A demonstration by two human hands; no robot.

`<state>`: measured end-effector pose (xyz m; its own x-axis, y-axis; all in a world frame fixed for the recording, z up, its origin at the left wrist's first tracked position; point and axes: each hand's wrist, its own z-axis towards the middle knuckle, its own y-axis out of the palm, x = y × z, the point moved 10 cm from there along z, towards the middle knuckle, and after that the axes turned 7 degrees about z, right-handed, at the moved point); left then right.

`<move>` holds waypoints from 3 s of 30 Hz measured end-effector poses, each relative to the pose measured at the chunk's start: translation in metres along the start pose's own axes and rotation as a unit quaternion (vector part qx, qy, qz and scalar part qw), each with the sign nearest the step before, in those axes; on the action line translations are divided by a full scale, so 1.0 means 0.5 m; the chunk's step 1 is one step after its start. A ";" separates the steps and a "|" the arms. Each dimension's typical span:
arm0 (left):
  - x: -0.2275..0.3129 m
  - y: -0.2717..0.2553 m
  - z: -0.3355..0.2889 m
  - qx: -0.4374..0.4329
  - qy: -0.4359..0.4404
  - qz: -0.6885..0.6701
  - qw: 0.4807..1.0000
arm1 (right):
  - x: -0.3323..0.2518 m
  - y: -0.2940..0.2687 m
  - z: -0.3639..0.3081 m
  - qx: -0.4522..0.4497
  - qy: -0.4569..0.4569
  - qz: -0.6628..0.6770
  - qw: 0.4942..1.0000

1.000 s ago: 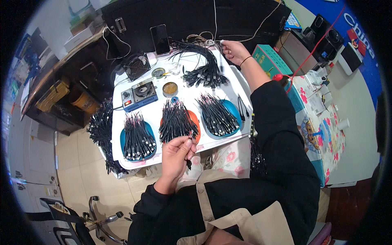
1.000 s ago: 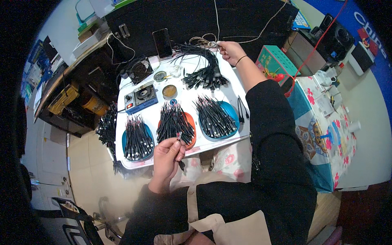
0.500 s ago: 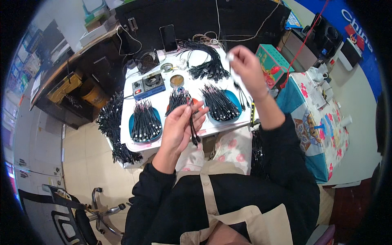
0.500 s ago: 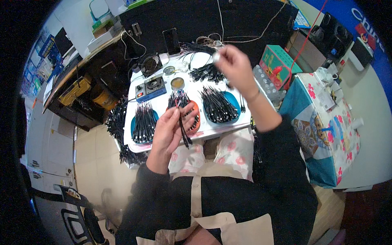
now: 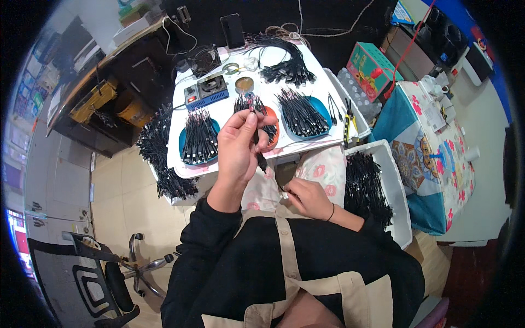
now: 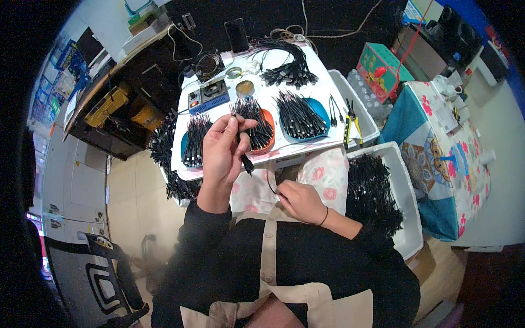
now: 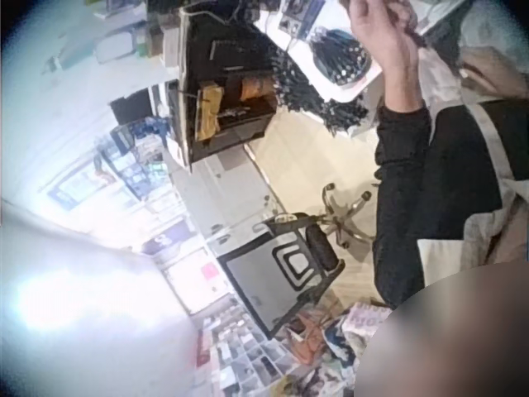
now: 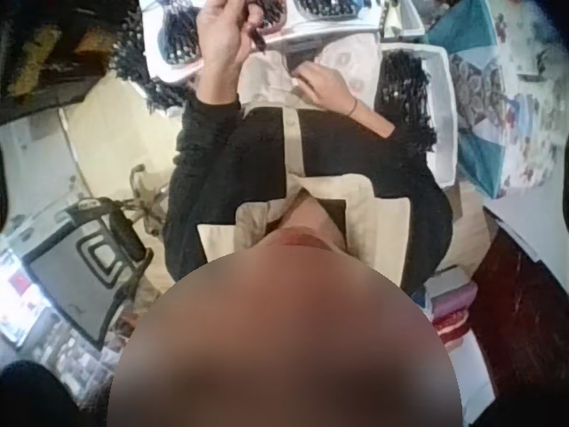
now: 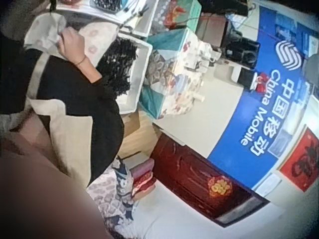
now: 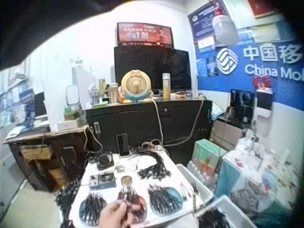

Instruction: The person sits on the floor and repeatedly picks black wires from trays, attaches small white cylindrical components to the wire ends, and places the assembled units into a white bin. The person handles wires and components by hand throughout the clip.

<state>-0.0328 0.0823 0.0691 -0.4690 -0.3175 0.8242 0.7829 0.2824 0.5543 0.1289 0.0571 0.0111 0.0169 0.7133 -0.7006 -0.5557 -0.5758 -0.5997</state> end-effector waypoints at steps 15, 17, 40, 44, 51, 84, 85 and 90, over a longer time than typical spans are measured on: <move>-0.163 0.029 -0.051 -0.123 -0.275 0.003 0.953 | -0.040 0.096 -0.039 -0.133 -0.138 -0.017 0.981; -0.130 0.055 -0.023 -0.138 -0.208 0.009 0.968 | -0.001 0.124 -0.046 -0.170 -0.088 -0.064 0.979; -0.022 0.125 -0.195 -0.097 0.116 0.259 0.954 | -0.143 -0.230 -0.015 0.266 -0.063 0.079 0.959; 0.014 0.163 -0.234 -0.033 0.277 0.465 0.840 | -0.181 -0.230 -0.027 0.291 -0.067 0.016 0.954; -0.060 0.133 -0.219 -0.072 0.076 0.212 0.972 | -0.109 -0.204 -0.035 0.218 0.037 0.264 0.939; -0.111 0.132 -0.245 -0.157 -0.026 0.183 0.970 | -0.038 -0.070 -0.048 0.040 0.124 0.660 0.740; -0.113 0.129 -0.246 -0.152 -0.030 0.180 0.971 | -0.039 -0.068 -0.048 0.032 0.121 0.659 0.741; -0.126 0.115 -0.242 -0.133 -0.048 0.190 0.972 | -0.021 -0.057 -0.055 0.079 0.139 0.659 0.735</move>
<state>0.0914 0.0091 0.0351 -0.1514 -0.1464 0.9776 0.9789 0.1152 0.1688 0.1672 0.0550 0.0251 -0.4658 -0.5452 -0.6970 -0.3309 -0.6232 0.7086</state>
